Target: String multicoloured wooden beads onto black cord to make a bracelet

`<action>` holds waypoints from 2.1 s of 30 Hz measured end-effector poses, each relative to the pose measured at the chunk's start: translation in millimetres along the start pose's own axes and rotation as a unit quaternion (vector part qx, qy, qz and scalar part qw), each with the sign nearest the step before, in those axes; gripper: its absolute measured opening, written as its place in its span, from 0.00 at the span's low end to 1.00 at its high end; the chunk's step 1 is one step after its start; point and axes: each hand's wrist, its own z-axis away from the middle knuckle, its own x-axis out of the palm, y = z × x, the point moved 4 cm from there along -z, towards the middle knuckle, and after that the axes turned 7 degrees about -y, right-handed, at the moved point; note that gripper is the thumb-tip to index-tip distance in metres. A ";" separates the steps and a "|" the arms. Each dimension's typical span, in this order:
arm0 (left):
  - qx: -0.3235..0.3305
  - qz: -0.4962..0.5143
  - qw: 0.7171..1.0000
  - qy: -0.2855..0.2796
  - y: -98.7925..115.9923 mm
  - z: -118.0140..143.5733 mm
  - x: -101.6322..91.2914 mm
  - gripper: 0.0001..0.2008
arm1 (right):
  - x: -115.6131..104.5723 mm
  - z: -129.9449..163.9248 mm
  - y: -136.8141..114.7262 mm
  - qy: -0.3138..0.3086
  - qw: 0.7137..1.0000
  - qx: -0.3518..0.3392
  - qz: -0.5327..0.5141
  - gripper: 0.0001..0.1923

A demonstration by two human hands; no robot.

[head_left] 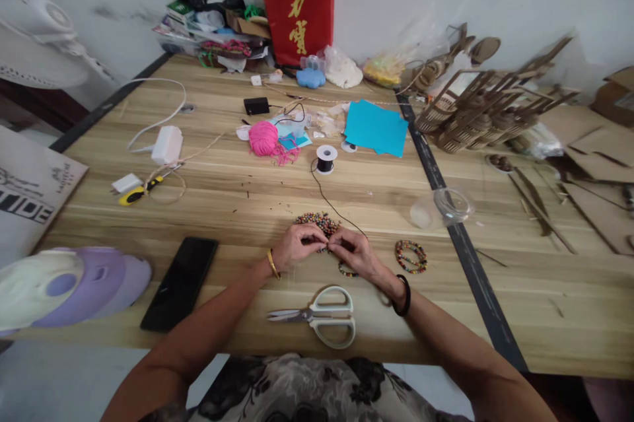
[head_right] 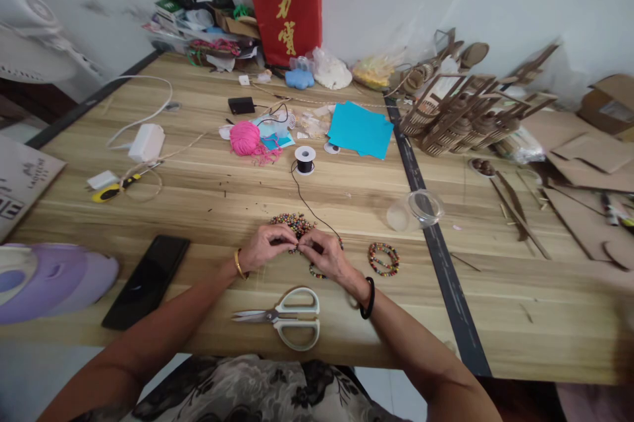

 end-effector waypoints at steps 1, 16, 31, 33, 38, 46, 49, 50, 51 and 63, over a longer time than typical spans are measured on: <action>0.000 -0.001 1.000 -0.001 -0.1 0.0 0.1 0.05 | 0.2 0.1 0.4 0.001 1.000 0.001 -0.003 0.12; -0.043 0.002 0.999 0.000 -5.6 1.4 1.5 0.05 | 1.4 -0.1 -0.8 0.005 0.998 0.027 -0.062 0.13; -0.070 0.021 0.997 -0.001 -6.1 1.9 2.9 0.04 | 0.5 -0.1 -2.5 0.023 0.995 0.039 -0.085 0.13; -0.068 0.020 0.998 0.000 -5.8 2.2 2.5 0.04 | 0.5 -0.3 -1.6 0.029 0.995 0.040 -0.085 0.13; -0.065 0.020 0.998 0.000 -5.7 2.4 2.5 0.05 | 1.4 0.4 1.3 0.027 0.994 0.053 -0.087 0.14; -0.061 0.024 0.998 0.007 -6.3 2.3 2.5 0.06 | 4.8 0.9 6.8 0.027 0.988 0.069 -0.134 0.15; -0.059 0.022 0.998 0.008 -5.4 2.2 2.2 0.06 | 5.6 1.0 6.8 0.029 0.987 0.068 -0.140 0.15; -0.058 0.021 0.998 0.009 -4.9 2.2 2.1 0.06 | 5.7 1.1 6.5 0.028 0.987 0.068 -0.140 0.15; -0.057 0.020 0.998 0.008 -4.5 2.1 2.0 0.06 | 5.8 1.3 6.1 0.026 0.988 0.068 -0.138 0.15; -0.049 0.017 0.998 0.018 -5.6 2.5 1.4 0.06 | 3.5 1.3 3.0 0.020 0.992 0.062 -0.111 0.16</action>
